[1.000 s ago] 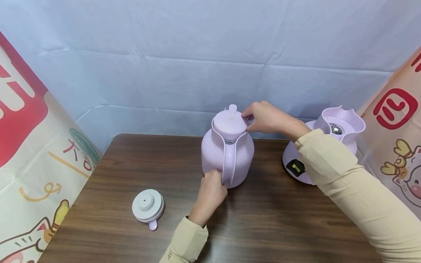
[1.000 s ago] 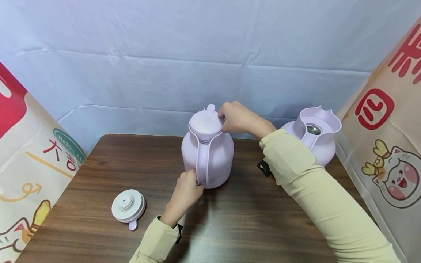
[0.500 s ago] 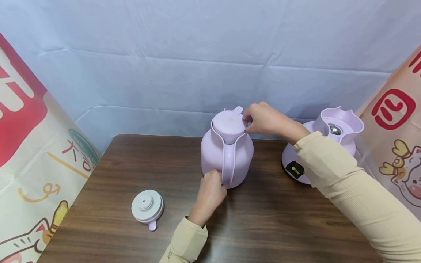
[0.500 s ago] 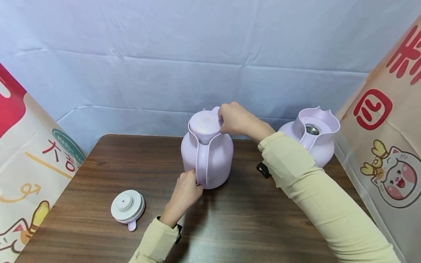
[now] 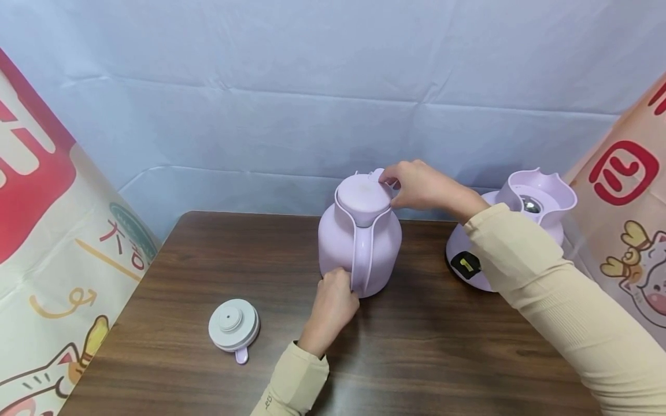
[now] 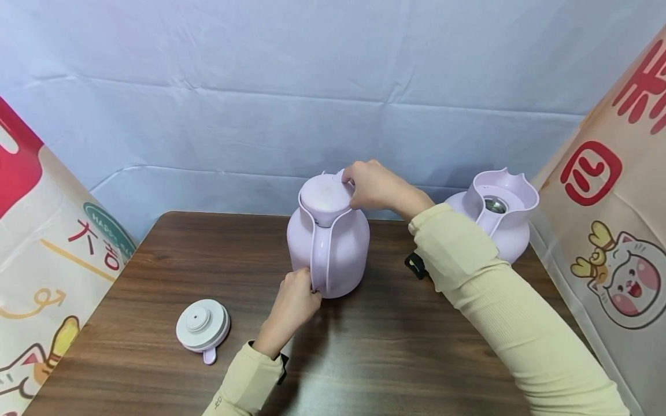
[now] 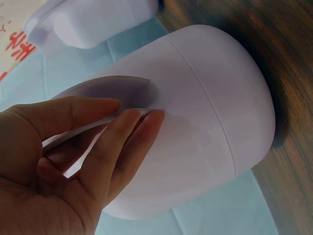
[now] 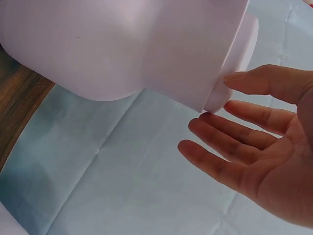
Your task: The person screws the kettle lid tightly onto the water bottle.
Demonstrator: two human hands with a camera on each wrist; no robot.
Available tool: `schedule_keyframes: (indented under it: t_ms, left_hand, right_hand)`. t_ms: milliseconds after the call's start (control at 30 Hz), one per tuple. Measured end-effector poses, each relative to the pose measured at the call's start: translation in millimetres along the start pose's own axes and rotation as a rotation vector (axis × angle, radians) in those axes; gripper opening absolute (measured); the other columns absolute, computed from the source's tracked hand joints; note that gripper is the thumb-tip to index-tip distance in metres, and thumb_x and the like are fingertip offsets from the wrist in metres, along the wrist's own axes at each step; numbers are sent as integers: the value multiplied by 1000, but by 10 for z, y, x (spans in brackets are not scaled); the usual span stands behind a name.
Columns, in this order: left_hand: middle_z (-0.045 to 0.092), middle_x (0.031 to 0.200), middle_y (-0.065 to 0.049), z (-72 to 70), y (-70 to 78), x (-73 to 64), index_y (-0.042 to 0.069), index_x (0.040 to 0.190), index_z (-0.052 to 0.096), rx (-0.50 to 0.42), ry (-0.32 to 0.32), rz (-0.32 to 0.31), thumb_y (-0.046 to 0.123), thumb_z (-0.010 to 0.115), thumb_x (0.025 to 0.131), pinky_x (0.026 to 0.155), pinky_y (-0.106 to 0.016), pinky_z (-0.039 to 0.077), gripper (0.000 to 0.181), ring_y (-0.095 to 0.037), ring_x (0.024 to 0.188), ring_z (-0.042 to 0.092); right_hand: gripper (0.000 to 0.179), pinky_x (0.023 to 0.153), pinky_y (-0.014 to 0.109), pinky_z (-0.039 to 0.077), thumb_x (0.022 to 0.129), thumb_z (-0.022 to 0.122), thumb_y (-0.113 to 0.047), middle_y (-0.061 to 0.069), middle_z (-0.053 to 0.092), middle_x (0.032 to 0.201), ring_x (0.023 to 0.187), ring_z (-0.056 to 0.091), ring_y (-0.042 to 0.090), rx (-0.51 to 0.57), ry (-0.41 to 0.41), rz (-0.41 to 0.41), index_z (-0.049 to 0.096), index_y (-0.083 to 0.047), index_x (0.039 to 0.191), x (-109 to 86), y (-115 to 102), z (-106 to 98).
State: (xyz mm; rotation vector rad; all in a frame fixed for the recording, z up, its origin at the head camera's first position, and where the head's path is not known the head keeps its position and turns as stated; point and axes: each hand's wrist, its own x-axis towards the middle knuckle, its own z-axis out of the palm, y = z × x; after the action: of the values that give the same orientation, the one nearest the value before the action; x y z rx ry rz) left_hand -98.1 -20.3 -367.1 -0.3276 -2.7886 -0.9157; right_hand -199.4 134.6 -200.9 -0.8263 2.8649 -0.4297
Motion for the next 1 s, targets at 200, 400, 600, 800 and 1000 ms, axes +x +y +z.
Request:
schedule_keyframes:
  t_ms: [200, 400, 600, 800, 1000]
  left_hand:
    - [53, 62, -7, 4, -4, 4, 8, 49, 48, 2, 1, -1, -9, 57, 61, 50, -39, 44, 22, -28, 56, 57]
    - [54, 61, -7, 1, -4, 6, 8, 50, 48, -2, 2, -9, -10, 57, 60, 49, -39, 44, 22, -29, 55, 57]
    - [53, 61, -7, 5, -5, 4, 8, 49, 47, 0, 8, -4, -10, 56, 60, 49, -39, 44, 22, -29, 55, 56]
    - [50, 60, -5, 5, -3, -3, 8, 49, 45, -4, 9, -2, -11, 56, 61, 48, -38, 43, 25, -25, 53, 54]
    - [50, 60, -6, -1, 2, -5, 7, 50, 47, -13, 12, 1, -12, 57, 60, 48, -37, 44, 24, -24, 53, 54]
  right_hand:
    - [44, 85, 44, 43, 70, 60, 1, 21, 60, 108, 100, 56, 35, 19, -1, -13, 57, 6, 113, 15, 19, 15]
    - [30, 79, 41, 44, 69, 59, 1, 16, 63, 93, 88, 57, 31, -12, 22, -12, 63, 4, 99, 13, 18, 30]
    - [9, 64, 35, 38, 67, 60, 0, 6, 54, 72, 69, 46, 23, -52, 42, -17, 61, -3, 76, -7, 0, 41]
    - [5, 62, 33, 40, 68, 62, -2, 6, 55, 69, 66, 47, 22, -49, 47, 7, 62, -3, 73, -25, -14, 51]
    - [7, 64, 35, 43, 68, 62, -1, 8, 58, 72, 68, 52, 23, -42, 69, 28, 63, -1, 75, -46, -36, 54]
